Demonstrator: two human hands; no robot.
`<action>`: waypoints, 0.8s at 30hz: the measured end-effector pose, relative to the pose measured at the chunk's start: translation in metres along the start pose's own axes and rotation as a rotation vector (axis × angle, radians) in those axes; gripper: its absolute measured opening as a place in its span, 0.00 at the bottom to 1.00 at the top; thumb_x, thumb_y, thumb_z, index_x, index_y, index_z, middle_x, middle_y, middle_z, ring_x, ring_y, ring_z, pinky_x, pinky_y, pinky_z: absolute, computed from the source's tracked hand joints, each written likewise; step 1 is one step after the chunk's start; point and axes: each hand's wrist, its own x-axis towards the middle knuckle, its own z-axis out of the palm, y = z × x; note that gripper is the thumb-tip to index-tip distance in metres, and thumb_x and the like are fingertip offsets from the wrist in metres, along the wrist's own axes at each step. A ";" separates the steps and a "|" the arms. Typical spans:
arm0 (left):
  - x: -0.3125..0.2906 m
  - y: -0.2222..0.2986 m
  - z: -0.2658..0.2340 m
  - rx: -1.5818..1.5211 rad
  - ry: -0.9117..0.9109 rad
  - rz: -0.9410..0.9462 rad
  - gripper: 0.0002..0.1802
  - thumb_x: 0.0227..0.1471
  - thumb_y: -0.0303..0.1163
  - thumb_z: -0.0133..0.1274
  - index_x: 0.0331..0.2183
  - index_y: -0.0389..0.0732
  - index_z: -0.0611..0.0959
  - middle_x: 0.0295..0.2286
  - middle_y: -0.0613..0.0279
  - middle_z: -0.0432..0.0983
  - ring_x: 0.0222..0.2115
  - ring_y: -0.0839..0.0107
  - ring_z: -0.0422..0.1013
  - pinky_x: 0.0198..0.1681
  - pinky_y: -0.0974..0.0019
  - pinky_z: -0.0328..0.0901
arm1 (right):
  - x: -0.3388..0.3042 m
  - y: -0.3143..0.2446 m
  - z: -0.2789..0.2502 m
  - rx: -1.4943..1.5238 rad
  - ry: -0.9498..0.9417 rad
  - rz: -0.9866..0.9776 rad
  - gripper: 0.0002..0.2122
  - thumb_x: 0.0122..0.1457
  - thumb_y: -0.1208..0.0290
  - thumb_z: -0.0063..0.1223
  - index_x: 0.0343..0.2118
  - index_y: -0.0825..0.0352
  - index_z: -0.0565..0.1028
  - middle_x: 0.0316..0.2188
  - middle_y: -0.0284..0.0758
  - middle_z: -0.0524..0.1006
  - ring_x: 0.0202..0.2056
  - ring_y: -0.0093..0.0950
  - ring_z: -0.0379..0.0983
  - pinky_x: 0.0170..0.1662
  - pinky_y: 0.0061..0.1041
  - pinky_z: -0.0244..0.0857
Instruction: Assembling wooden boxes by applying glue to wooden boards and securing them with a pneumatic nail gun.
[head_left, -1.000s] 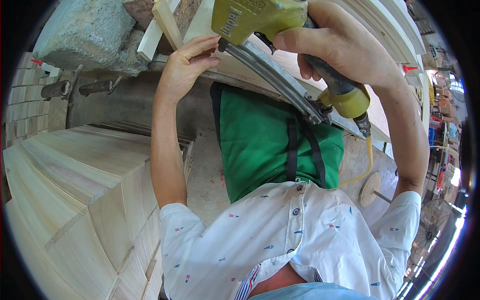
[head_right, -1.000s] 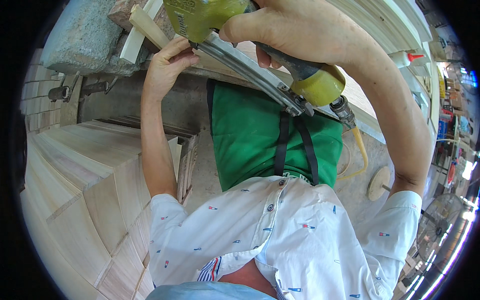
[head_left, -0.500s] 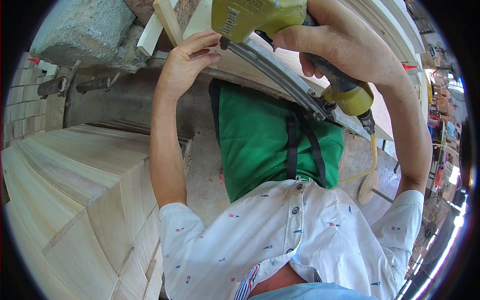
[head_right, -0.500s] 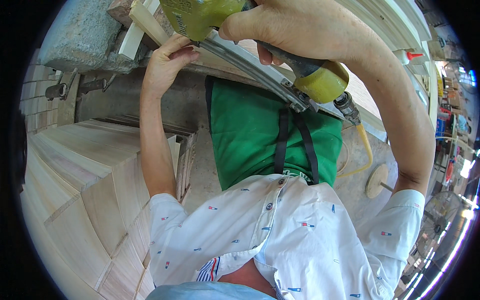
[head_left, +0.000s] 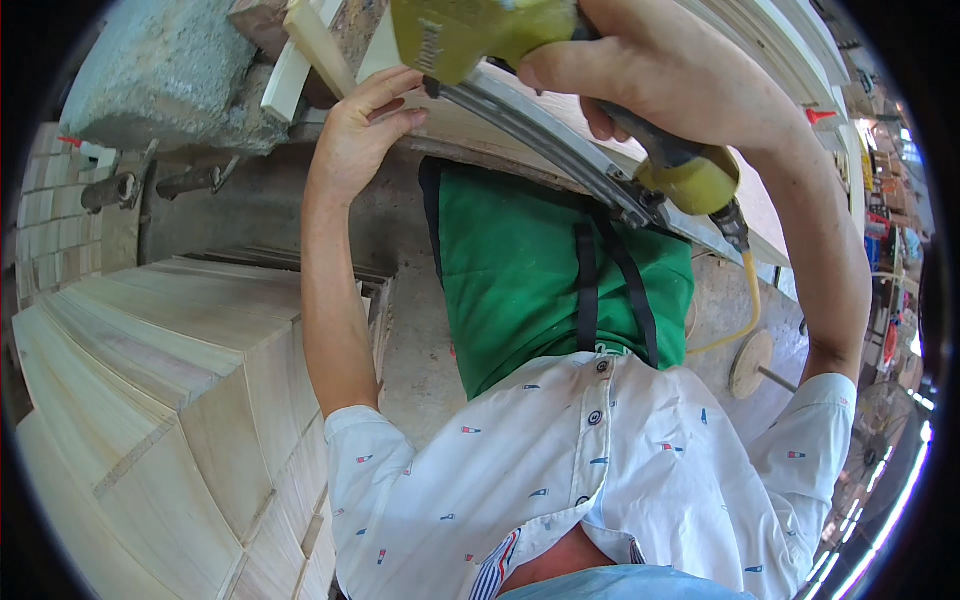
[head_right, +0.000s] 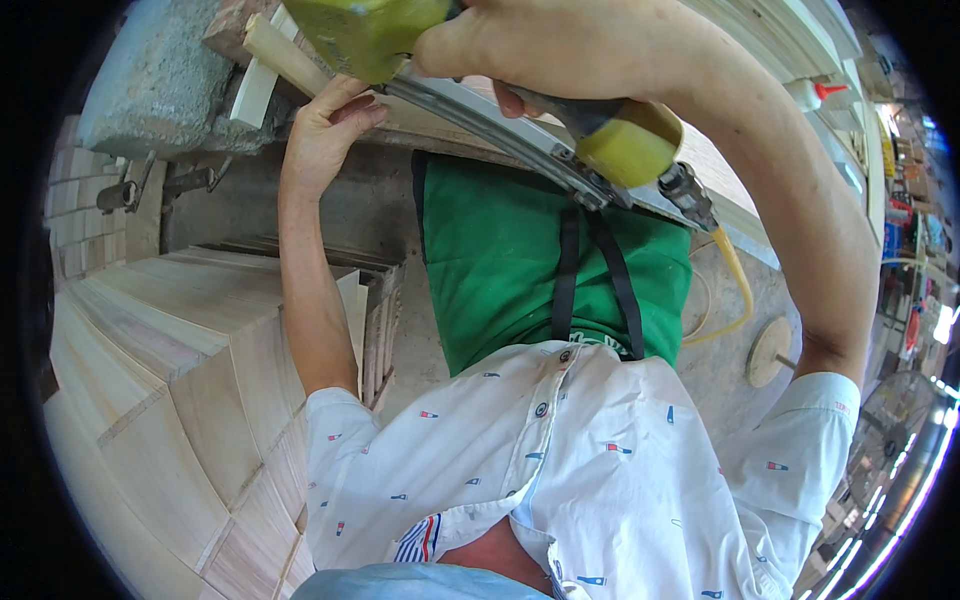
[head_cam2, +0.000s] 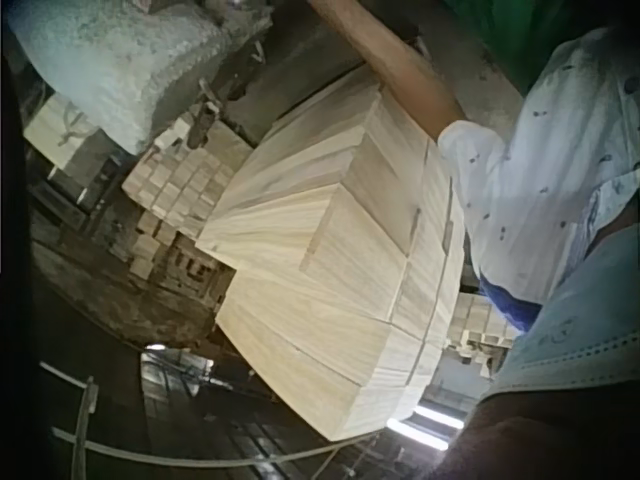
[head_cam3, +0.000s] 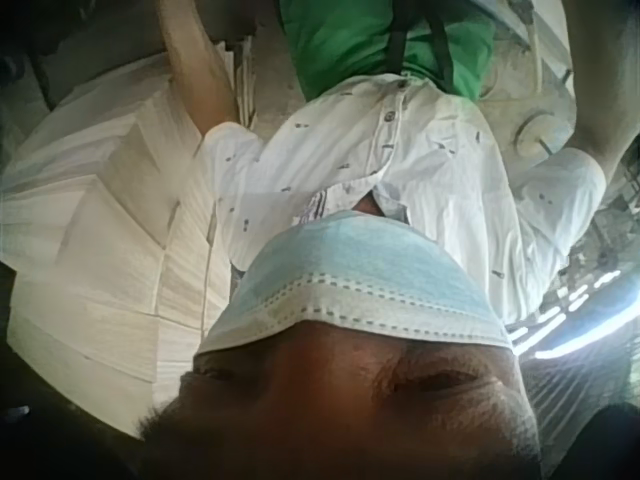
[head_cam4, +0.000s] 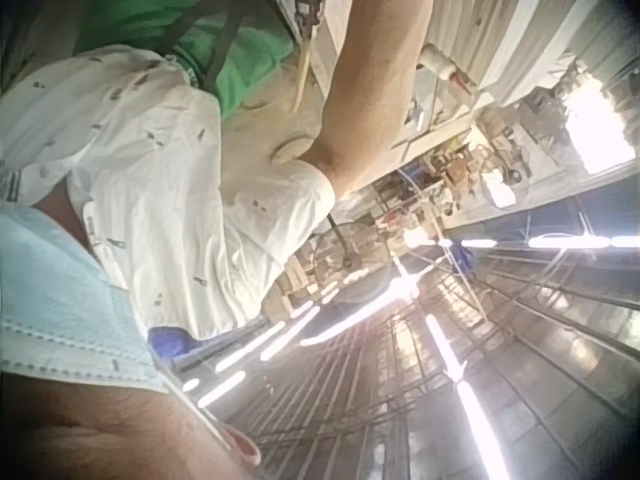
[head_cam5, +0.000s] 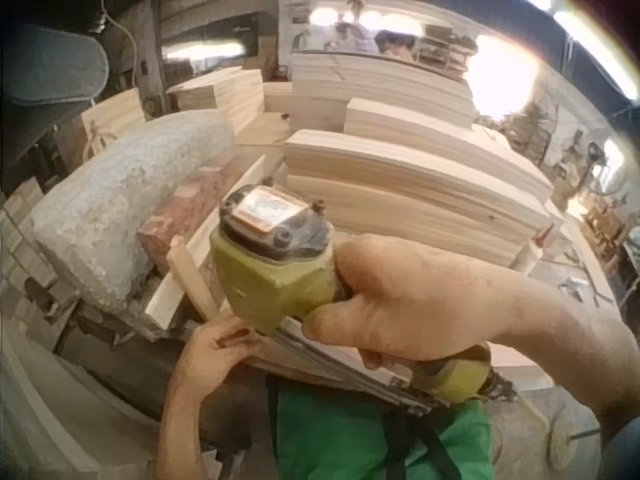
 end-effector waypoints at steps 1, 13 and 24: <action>0.000 0.002 0.000 0.020 0.004 -0.015 0.21 0.45 0.20 0.56 0.45 0.37 0.79 0.47 0.65 0.72 0.46 0.76 0.68 0.51 0.70 0.61 | -0.001 0.005 -0.001 0.010 -0.001 -0.042 0.13 0.57 0.69 0.49 0.38 0.77 0.71 0.23 0.36 0.75 0.23 0.22 0.73 0.26 0.21 0.68; 0.004 0.009 0.009 -0.038 0.053 0.030 0.18 0.48 0.21 0.57 0.44 0.37 0.81 0.45 0.61 0.73 0.44 0.76 0.68 0.49 0.74 0.63 | -0.066 0.093 -0.003 0.179 0.293 -0.064 0.16 0.52 0.64 0.57 0.34 0.74 0.73 0.17 0.33 0.72 0.17 0.18 0.70 0.20 0.16 0.64; 0.004 0.013 0.009 0.031 0.093 0.001 0.18 0.47 0.22 0.58 0.44 0.38 0.81 0.45 0.60 0.74 0.44 0.75 0.68 0.50 0.72 0.63 | -0.057 0.102 -0.001 0.122 0.251 -0.077 0.18 0.52 0.61 0.58 0.35 0.74 0.73 0.17 0.32 0.73 0.17 0.17 0.71 0.21 0.15 0.64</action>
